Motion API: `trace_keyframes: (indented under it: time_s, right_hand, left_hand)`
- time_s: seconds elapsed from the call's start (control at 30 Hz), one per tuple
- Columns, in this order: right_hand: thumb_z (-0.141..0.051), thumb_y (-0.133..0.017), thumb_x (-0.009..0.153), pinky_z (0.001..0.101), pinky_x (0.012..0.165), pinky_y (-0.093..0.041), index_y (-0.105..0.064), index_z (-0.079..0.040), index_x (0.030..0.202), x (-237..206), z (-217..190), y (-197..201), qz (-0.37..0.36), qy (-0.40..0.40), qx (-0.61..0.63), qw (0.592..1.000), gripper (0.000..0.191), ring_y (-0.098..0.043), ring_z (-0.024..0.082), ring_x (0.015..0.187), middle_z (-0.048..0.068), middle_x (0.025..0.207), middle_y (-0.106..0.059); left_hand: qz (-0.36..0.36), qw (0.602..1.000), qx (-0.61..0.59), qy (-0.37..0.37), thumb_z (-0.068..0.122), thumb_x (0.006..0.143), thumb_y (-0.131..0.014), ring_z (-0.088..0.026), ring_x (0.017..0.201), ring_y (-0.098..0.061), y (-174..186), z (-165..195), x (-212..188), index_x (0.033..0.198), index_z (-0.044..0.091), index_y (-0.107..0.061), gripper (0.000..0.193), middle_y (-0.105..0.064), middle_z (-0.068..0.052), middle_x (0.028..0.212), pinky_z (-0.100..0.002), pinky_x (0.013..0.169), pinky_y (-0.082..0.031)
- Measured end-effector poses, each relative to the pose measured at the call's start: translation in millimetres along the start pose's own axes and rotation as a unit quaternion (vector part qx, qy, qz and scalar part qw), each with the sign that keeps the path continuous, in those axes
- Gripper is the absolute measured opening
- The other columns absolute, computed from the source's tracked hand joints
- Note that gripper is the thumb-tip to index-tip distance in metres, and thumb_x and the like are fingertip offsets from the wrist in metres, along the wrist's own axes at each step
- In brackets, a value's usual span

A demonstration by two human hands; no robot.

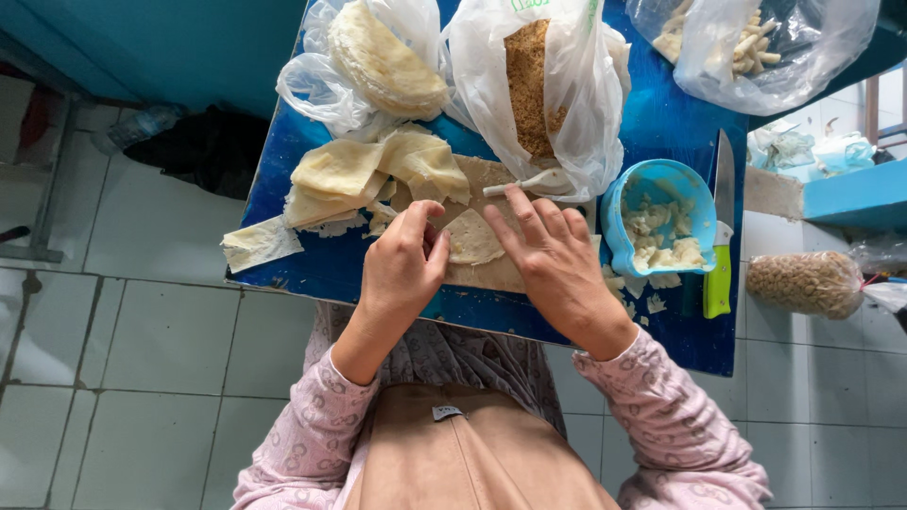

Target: The person cuts a large flat dough sheet into smaller pieces with a knife on a cutting board, then folds and rolls the pieces by hand and places them into a plastic bag. They repeatedly take pieces from the board, shape them, and set finished pieces aside on the table.

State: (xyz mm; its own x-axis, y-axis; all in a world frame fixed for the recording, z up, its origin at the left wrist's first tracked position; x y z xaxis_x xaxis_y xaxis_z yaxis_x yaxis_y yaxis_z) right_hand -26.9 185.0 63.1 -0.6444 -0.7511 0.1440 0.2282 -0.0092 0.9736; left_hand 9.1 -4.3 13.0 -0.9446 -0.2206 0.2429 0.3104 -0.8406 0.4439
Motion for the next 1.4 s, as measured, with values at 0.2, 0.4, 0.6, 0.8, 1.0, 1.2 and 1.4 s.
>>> trace_keyframes:
  time_s: [0.2,0.4,0.6,0.8,1.0,1.2,1.4]
  right_hand:
    - [-0.009,-0.056,0.091,0.0466,0.115,-0.032,-0.054,-0.011,0.151,7,-16,-5,0.046,0.017,-0.047,0.998,0.06,-0.044,0.03,0.138,0.012,0.159,-0.043]
    - [0.008,-0.054,0.09,0.0492,0.127,-0.032,-0.054,-0.008,0.15,-58,29,15,0.114,-0.174,0.133,0.969,0.062,-0.039,0.034,0.153,0.015,0.161,-0.041]
    - [-0.017,-0.074,0.092,0.0614,0.118,-0.026,-0.057,0.006,0.146,-115,62,-16,0.106,-0.304,0.051,0.945,0.062,-0.033,0.05,0.148,0.031,0.159,-0.037]
    - [-0.015,-0.08,0.09,0.0524,0.125,-0.034,-0.066,-0.011,0.111,-157,121,8,0.197,-0.305,0.155,0.919,0.025,-0.039,0.041,0.15,0.017,0.152,-0.05]
    - [-0.019,-0.085,0.079,0.0492,0.1,-0.04,-0.071,-0.005,0.111,-138,181,9,0.148,-0.216,0.15,0.953,0.037,-0.053,0.038,0.117,0.015,0.122,-0.058]
    - [0.002,-0.065,0.096,0.0413,0.088,-0.046,-0.073,-0.004,0.118,-122,267,-9,0.074,-0.295,0.189,0.934,0.024,-0.056,0.032,0.103,0.014,0.11,-0.06]
    - [0.005,-0.059,0.092,0.0433,0.089,-0.049,-0.073,-0.003,0.11,-127,286,-7,0.097,-0.258,0.197,0.941,0.024,-0.059,0.033,0.103,0.014,0.109,-0.061]
  left_hand:
    - [-0.005,1.0,-0.006,0.004,0.008,0.091,-0.07,-0.022,0.07,-0.071,-1,-1,0,0.112,0.007,-0.062,0.022,-0.07,-0.007,0.086,-0.034,0.063,-0.056]
    - [-0.008,1.0,0.003,0.008,0.008,0.091,-0.071,-0.022,0.069,-0.069,-6,3,5,0.114,0.007,-0.063,0.024,-0.069,-0.008,0.084,-0.035,0.063,-0.055]
    - [-0.024,0.999,0.022,0.024,0.009,0.091,-0.072,-0.02,0.067,-0.068,-29,9,14,0.116,0.007,-0.064,0.027,-0.07,-0.009,0.085,-0.033,0.062,-0.055]
    - [-0.029,0.997,0.038,0.064,0.009,0.091,-0.074,-0.014,0.065,-0.066,-57,25,23,0.119,0.006,-0.066,0.029,-0.07,-0.006,0.083,-0.028,0.063,-0.053]
    - [-0.023,0.991,0.052,0.117,0.009,0.092,-0.075,-0.009,0.068,-0.062,-83,33,30,0.123,0.005,-0.066,0.032,-0.068,-0.004,0.085,-0.024,0.065,-0.052]
    - [-0.03,0.989,0.05,0.132,0.01,0.093,-0.075,-0.008,0.071,-0.06,-98,35,38,0.126,0.005,-0.067,0.034,-0.066,-0.003,0.087,-0.022,0.065,-0.05]
    - [0.071,0.983,0.165,0.025,0.007,0.096,-0.078,-0.014,0.063,-0.051,-107,48,37,0.115,0.003,-0.072,0.02,-0.057,-0.01,0.082,-0.027,0.058,-0.042]
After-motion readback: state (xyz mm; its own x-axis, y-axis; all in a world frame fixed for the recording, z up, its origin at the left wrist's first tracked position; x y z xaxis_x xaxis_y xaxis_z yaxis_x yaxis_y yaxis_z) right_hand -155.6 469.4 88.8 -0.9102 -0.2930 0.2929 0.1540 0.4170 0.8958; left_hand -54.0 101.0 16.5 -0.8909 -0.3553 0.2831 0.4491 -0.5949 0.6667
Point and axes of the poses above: each hand's wrist, its own x-axis towards the middle knuckle, its own y-axis out of the back of the hand, z = x × y, the point moved 2 cm from there along x, towards the middle knuckle
